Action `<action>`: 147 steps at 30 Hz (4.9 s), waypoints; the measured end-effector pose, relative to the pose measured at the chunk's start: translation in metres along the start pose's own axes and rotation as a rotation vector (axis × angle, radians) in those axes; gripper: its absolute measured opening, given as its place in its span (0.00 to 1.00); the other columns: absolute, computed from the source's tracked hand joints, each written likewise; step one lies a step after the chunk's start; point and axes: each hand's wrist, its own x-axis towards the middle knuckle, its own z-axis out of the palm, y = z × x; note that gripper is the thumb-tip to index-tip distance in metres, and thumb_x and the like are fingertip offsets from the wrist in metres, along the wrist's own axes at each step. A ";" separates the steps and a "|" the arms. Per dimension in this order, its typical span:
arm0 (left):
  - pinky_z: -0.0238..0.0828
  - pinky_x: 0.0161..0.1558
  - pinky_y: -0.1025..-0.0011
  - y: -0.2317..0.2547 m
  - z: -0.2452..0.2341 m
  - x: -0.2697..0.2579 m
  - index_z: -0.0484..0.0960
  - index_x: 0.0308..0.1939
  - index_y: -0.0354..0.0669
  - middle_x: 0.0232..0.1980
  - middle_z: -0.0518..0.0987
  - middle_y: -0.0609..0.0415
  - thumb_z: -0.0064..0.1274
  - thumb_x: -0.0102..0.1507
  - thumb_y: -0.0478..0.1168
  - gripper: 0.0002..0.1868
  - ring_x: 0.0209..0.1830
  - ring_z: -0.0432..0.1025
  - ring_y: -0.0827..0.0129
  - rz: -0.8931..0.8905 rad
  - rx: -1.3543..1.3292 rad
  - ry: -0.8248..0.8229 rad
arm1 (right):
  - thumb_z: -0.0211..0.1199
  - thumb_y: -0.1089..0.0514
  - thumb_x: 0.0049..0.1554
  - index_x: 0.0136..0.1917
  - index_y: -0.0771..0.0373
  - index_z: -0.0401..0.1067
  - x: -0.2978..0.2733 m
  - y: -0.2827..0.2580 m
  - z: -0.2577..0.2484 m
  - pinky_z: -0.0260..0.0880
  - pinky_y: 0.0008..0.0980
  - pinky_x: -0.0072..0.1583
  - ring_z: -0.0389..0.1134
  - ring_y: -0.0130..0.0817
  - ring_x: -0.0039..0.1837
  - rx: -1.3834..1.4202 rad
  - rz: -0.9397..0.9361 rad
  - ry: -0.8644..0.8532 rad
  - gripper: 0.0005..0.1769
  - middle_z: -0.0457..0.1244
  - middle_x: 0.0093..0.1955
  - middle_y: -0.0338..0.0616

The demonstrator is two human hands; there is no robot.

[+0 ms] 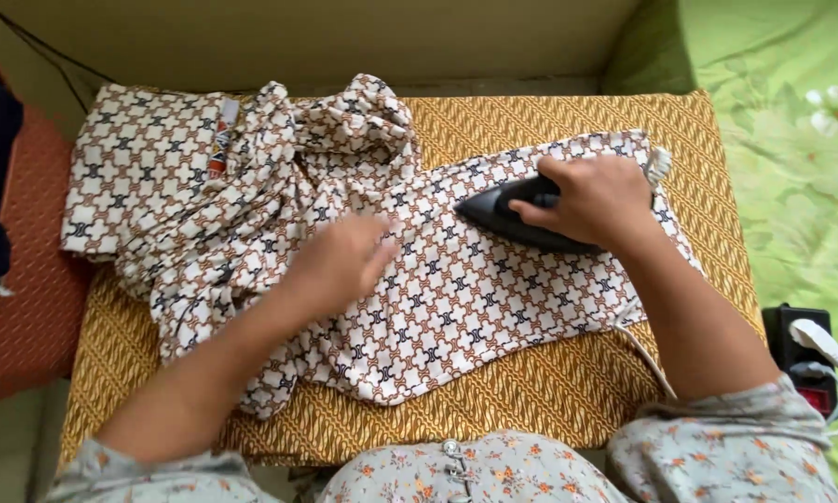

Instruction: Ironing a patterned garment on a mat

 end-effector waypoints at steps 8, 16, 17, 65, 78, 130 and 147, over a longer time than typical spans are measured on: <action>0.73 0.32 0.64 -0.039 -0.014 0.153 0.84 0.31 0.33 0.36 0.80 0.48 0.51 0.66 0.68 0.36 0.27 0.74 0.67 -0.318 0.206 0.178 | 0.63 0.23 0.48 0.41 0.47 0.74 -0.067 -0.004 0.012 0.67 0.35 0.32 0.71 0.32 0.33 -0.012 -0.035 0.191 0.28 0.69 0.34 0.31; 0.79 0.35 0.71 -0.072 -0.017 0.229 0.80 0.45 0.41 0.38 0.83 0.53 0.52 0.64 0.43 0.11 0.32 0.82 0.74 -0.046 -0.528 0.591 | 0.63 0.22 0.49 0.40 0.47 0.75 -0.051 -0.011 0.020 0.61 0.32 0.27 0.67 0.30 0.27 -0.029 0.005 0.241 0.29 0.68 0.30 0.34; 0.81 0.37 0.71 -0.077 -0.019 0.230 0.78 0.51 0.41 0.44 0.83 0.53 0.49 0.62 0.40 0.15 0.39 0.84 0.74 -0.014 -0.700 0.637 | 0.61 0.21 0.53 0.39 0.48 0.74 -0.044 -0.012 0.023 0.58 0.29 0.25 0.65 0.27 0.26 -0.039 0.016 0.236 0.30 0.67 0.30 0.33; 0.08 0.74 0.52 -0.078 -0.051 -0.037 0.22 0.76 0.46 0.82 0.21 0.51 0.61 0.54 0.63 0.69 0.80 0.15 0.56 -0.286 0.554 -0.187 | 0.57 0.23 0.54 0.44 0.52 0.75 0.005 -0.108 -0.007 0.49 0.26 0.21 0.58 0.24 0.21 0.020 -0.308 0.209 0.31 0.66 0.27 0.35; 0.67 0.54 0.53 -0.025 0.049 -0.046 0.70 0.56 0.34 0.56 0.68 0.44 0.64 0.53 0.59 0.39 0.62 0.63 0.51 0.068 0.459 0.037 | 0.59 0.25 0.55 0.46 0.51 0.75 0.076 -0.151 -0.024 0.48 0.26 0.25 0.57 0.25 0.24 0.180 -0.147 0.164 0.28 0.64 0.26 0.34; 0.29 0.70 0.32 -0.044 0.036 -0.040 0.28 0.75 0.26 0.80 0.26 0.34 0.50 0.50 0.78 0.75 0.82 0.21 0.51 -0.417 0.395 -0.180 | 0.55 0.17 0.51 0.47 0.44 0.74 0.000 -0.014 0.012 0.54 0.26 0.25 0.64 0.26 0.25 -0.025 -0.072 0.038 0.33 0.68 0.32 0.32; 0.16 0.77 0.53 -0.068 0.013 -0.068 0.22 0.77 0.39 0.81 0.19 0.44 0.67 0.40 0.73 0.84 0.82 0.16 0.57 -0.313 0.550 -0.346 | 0.52 0.20 0.54 0.49 0.48 0.76 -0.028 -0.049 -0.008 0.55 0.23 0.24 0.65 0.25 0.27 0.029 -0.130 -0.038 0.33 0.68 0.34 0.34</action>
